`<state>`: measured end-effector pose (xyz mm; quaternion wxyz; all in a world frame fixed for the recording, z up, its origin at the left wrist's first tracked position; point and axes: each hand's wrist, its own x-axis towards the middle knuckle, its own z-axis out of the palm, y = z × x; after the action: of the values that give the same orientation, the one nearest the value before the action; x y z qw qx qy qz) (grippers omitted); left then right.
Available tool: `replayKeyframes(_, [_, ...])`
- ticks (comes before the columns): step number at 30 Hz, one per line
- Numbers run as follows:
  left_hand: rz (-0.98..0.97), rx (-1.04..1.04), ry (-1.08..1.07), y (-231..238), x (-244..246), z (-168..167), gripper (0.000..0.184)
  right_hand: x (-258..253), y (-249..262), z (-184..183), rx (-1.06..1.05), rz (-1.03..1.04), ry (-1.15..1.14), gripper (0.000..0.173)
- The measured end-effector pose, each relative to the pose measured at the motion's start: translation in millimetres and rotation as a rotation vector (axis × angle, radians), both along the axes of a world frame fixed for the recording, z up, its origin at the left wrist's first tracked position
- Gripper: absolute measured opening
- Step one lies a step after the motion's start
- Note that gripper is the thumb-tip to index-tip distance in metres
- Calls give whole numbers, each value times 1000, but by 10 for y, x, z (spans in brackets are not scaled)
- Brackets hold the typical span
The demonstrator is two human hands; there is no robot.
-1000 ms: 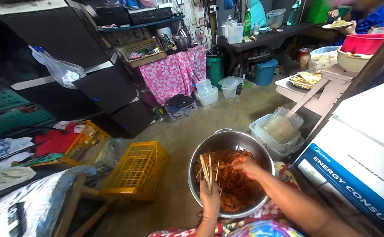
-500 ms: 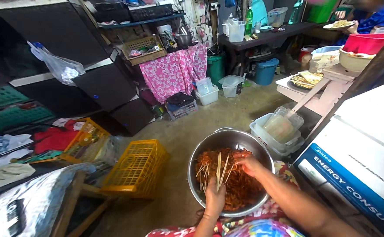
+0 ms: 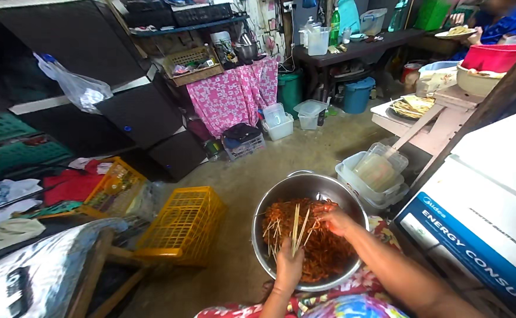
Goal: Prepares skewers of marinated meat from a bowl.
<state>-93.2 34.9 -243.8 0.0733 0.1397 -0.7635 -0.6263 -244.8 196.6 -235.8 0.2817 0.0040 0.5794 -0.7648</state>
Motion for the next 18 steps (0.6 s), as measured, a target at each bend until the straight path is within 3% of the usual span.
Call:
replayKeyframes(7, [11,6,6,2,0,-17,28,25,-8,5,36,30,-41,20])
replayKeyframes(18, [36,-13,-17,12,-2,-2,27,117,-23,32,218,190,209,13])
